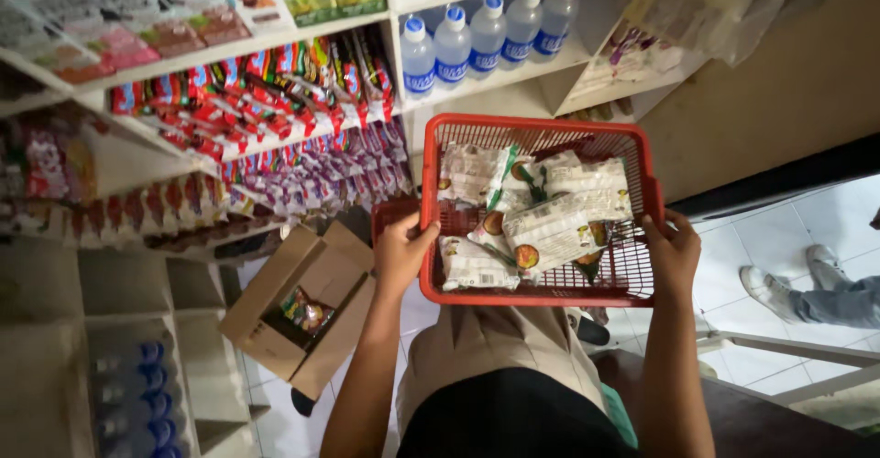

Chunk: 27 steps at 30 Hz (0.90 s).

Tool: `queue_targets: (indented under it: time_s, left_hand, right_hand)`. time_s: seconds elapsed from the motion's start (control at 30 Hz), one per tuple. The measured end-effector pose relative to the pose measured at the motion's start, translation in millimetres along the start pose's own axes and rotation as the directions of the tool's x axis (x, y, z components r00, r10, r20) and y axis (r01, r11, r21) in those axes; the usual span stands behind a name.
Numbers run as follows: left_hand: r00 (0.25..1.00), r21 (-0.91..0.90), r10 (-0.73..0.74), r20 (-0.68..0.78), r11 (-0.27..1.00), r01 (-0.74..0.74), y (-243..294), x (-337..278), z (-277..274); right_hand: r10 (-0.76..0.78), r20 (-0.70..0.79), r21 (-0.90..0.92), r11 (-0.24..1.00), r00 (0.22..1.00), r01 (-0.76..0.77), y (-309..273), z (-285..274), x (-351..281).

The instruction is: The person loads instant noodle packets into a basket, carries the basket over to a shelf, and places the packets onto the shelf by hand.

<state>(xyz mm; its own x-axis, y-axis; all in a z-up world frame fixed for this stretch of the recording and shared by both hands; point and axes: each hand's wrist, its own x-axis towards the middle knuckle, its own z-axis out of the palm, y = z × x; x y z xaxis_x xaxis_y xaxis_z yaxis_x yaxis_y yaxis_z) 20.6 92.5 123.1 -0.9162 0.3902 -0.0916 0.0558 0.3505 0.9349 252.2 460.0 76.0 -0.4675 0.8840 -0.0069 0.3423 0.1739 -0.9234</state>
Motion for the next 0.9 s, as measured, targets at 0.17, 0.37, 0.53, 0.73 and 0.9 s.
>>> queue_targets:
  time_s: [0.17,0.37,0.53,0.73,0.9]
  left_hand:
    - [0.999,-0.029,0.043,-0.017,0.999,-0.043,-14,-2,-1]
    - [0.989,-0.107,0.144,-0.016,0.984,-0.145,-15,0,-10]
    - [0.985,-0.023,0.16,-0.065,0.987,-0.162,-9,-5,-16]
    - [1.0,-0.121,-0.022,0.005,0.992,0.022,-18,4,-1]
    - [0.996,-0.143,0.092,-0.005,0.985,-0.092,-16,11,13]
  right_hand:
    - [0.009,0.045,0.071,0.997,0.999,-0.012,-4,3,-3]
    - [-0.024,0.119,0.133,0.991,0.993,0.008,-18,5,-10]
    - [0.007,0.112,0.011,1.0,0.994,-0.009,-32,2,-15]
    - [-0.024,0.119,0.151,0.989,0.993,0.005,-22,3,-6]
    - [-0.035,0.167,0.187,0.982,0.985,0.003,-13,-1,16]
